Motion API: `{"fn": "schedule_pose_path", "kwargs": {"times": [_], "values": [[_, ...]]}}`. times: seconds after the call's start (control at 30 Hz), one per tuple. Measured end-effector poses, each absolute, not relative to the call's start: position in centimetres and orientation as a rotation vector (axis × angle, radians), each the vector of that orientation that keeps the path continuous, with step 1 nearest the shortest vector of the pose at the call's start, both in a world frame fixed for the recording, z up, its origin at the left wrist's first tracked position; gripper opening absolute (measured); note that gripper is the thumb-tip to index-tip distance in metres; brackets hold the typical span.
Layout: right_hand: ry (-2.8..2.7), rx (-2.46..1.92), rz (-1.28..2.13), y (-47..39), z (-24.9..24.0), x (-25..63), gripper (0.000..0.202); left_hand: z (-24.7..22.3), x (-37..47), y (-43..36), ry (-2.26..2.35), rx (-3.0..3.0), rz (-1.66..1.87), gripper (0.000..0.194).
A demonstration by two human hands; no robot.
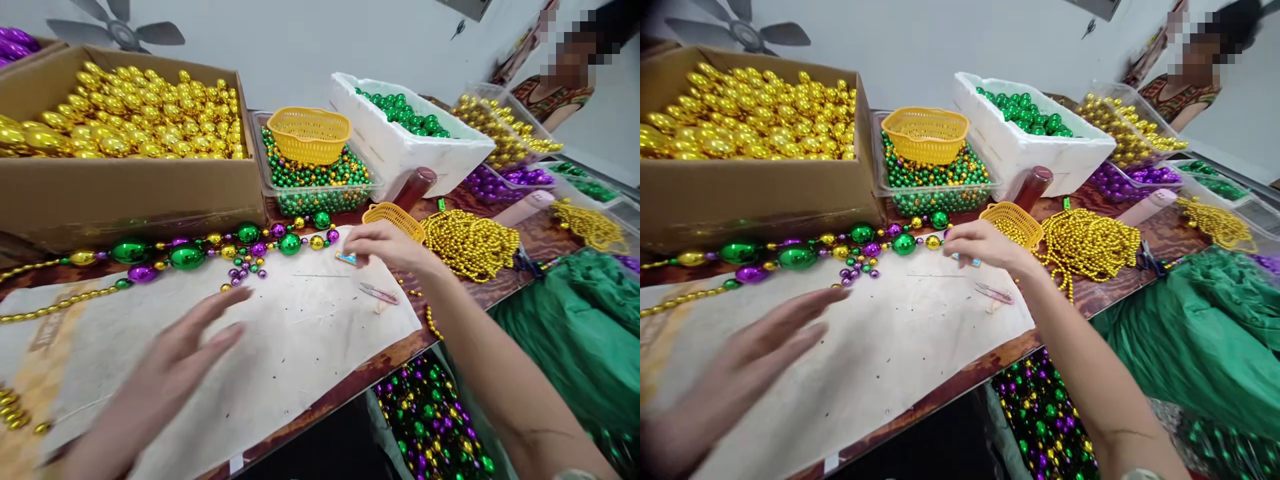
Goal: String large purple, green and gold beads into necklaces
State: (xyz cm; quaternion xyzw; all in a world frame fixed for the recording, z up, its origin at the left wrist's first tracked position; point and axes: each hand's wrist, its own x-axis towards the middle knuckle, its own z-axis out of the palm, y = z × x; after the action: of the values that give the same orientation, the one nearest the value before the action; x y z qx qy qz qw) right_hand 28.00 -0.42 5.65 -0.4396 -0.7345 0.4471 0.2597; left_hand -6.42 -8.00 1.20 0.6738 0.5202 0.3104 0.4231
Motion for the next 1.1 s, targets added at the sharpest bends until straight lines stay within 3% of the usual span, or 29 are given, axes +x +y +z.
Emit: {"fn": "schedule_pose_path", "kwargs": {"times": [0.13,0.27,0.43,0.53,0.67,0.87,1.1], "values": [[-2.047,-1.070,1.242,0.6,3.7,24.0,0.019,0.8,4.9,-5.5,0.917,1.377,0.929,0.053],[-1.939,-1.160,1.189,-0.5,1.5,25.4,0.020,-1.0,9.1,-3.7,0.947,1.092,0.934,0.042],[-1.875,-1.236,1.160,-2.6,0.7,28.2,0.018,-2.5,8.8,-3.0,0.897,1.023,0.745,0.021],[-1.988,-1.575,0.825,-3.8,0.3,30.9,0.023,-2.7,7.5,-2.7,0.956,1.034,0.732,0.022],[-2.149,-1.908,0.518,-6.4,-1.9,34.4,0.009,-3.2,4.9,-1.8,1.111,1.080,0.777,0.027],[-2.222,-1.952,0.362,-8.5,-5.6,35.3,0.010,-5.0,3.0,-0.7,1.221,1.155,0.764,0.030],[-2.302,-1.816,0.297,-8.5,-6.6,35.9,0.004,-6.1,2.8,-0.5,1.220,1.082,0.768,0.030]]}}
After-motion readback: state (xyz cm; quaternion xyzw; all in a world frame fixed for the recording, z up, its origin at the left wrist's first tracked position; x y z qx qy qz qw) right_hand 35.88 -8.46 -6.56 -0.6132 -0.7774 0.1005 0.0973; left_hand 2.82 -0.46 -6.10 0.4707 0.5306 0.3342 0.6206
